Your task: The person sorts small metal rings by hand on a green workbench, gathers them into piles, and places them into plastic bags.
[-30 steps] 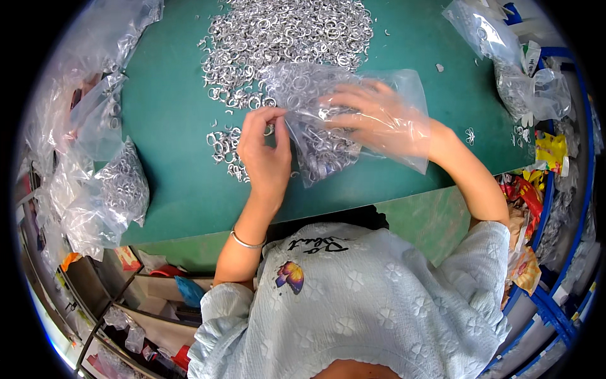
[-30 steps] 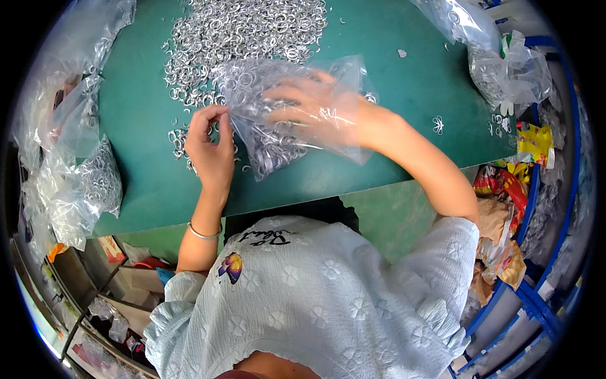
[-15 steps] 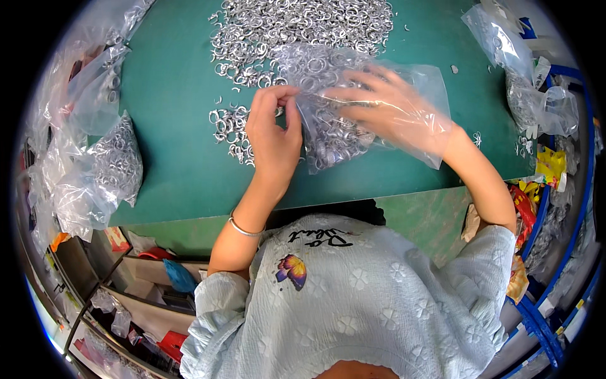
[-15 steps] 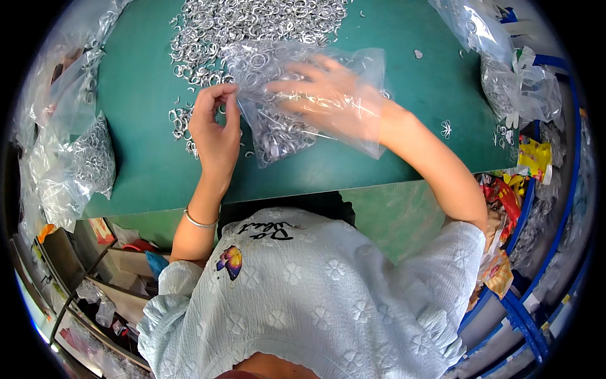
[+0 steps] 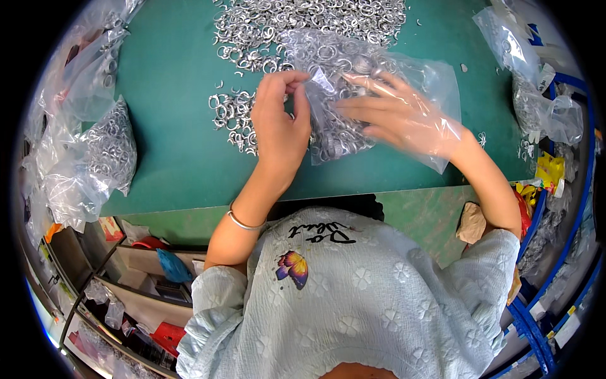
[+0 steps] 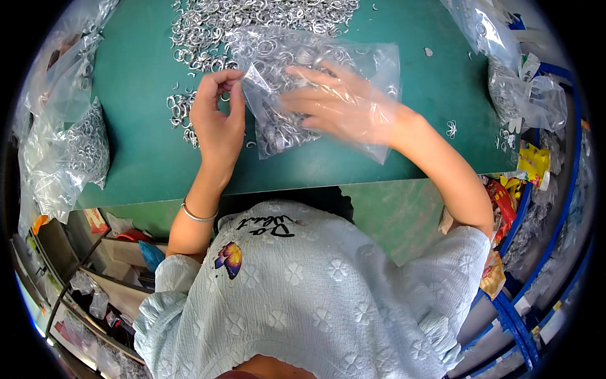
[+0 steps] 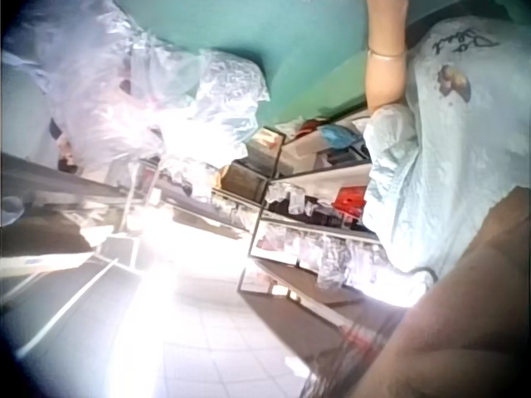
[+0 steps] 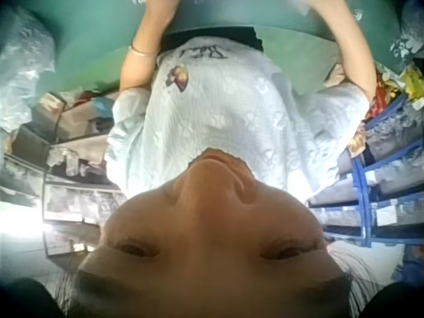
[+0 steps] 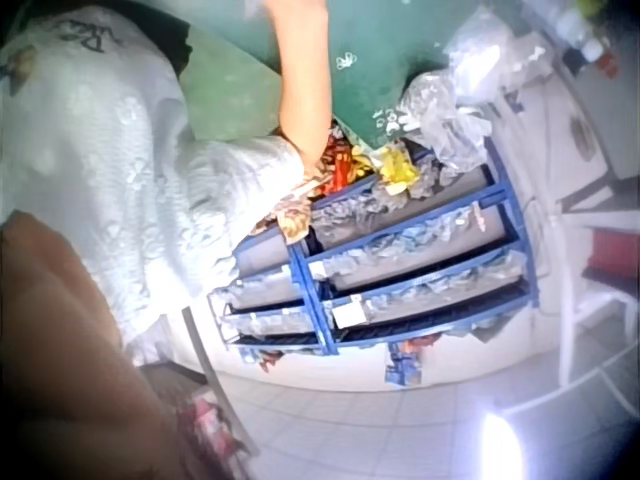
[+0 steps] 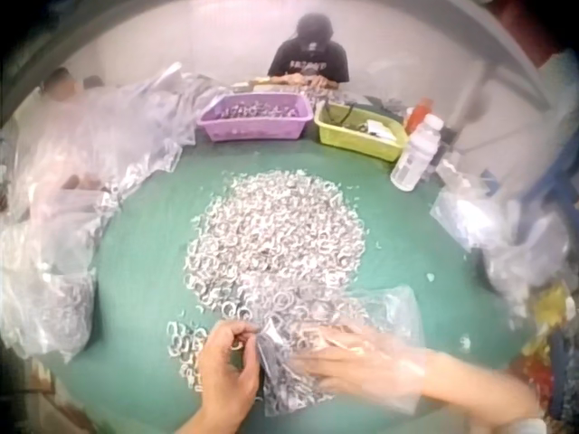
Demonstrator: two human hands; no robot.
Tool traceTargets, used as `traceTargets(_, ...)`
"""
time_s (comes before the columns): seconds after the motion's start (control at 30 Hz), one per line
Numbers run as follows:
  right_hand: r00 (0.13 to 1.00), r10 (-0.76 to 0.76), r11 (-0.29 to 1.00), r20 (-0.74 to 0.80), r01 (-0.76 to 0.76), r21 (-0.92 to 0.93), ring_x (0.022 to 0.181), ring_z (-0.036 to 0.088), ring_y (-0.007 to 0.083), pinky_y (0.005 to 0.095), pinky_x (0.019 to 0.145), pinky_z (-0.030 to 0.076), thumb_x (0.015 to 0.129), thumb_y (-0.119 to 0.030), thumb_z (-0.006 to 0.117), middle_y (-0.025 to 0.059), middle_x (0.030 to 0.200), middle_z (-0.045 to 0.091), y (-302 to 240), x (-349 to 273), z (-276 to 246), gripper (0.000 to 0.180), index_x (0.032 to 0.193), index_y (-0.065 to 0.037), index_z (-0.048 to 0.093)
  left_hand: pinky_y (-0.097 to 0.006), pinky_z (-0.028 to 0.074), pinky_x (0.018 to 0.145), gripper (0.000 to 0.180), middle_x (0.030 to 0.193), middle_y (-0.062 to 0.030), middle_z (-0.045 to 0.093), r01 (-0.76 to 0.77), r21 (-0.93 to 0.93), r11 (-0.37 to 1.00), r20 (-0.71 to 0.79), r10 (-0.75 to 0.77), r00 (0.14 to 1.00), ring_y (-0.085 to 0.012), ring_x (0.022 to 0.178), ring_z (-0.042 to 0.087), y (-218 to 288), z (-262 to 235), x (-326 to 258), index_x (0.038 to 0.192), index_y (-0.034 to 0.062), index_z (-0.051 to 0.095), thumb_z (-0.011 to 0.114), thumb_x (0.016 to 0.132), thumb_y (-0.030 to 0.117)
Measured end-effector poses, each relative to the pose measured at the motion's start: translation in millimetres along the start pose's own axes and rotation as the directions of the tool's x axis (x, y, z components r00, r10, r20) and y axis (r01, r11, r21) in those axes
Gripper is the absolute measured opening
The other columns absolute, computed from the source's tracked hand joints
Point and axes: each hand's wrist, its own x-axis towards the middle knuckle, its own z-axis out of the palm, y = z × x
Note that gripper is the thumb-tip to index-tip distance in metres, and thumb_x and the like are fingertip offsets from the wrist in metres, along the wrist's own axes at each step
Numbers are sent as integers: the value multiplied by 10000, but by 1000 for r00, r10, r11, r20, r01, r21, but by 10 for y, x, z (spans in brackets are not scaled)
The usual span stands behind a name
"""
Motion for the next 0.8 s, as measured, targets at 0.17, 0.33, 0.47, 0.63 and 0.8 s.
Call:
traceTargets(0.17,996,51,993,77,-43,-111,1333,351,260,483,1112,243,796,-243,639,1,1279,548,24,-197,-102,446,1220,-124,565,-275,468,772,238,948,-95,579,4,41,999,29,-5,1000,-176,854,563,1,-69,-26,1049,-4,577,576,821,-73)
traceTargets(0.33,999,34,998,17,-35,56,1325,372,256,487,1116,227,787,-284,663,27,1272,561,-66,-98,-74,410,1155,-112,609,-385,412,863,602,1144,-197,456,-17,117,993,206,-7,979,-322,1058,462,312,-183,-253,1282,5,421,700,748,7)
traceTargets(0.47,998,-61,987,22,57,150,1314,392,262,501,1106,252,804,-306,655,42,1314,528,-80,-51,3,402,1146,-97,619,-418,372,865,770,1177,-193,428,-47,195,980,351,-25,936,-362,1054,445,338,-163,-634,1317,33,383,779,657,51)
traceTargets(0.63,993,-52,926,109,7,378,1241,446,303,454,1078,313,834,-313,629,37,1315,510,-40,-92,-22,381,1127,-71,598,-405,392,892,705,1141,-176,473,-72,227,971,336,-9,942,-331,1042,481,270,-179,-706,1276,22,416,767,666,7)
traceTargets(0.8,997,56,941,56,-71,332,1054,525,310,410,962,399,828,-305,636,73,1161,562,-187,-37,-54,358,1093,-70,588,-387,404,822,592,1005,-128,530,-64,201,977,335,-7,942,-294,937,518,229,-117,-691,1212,30,478,719,677,-49)
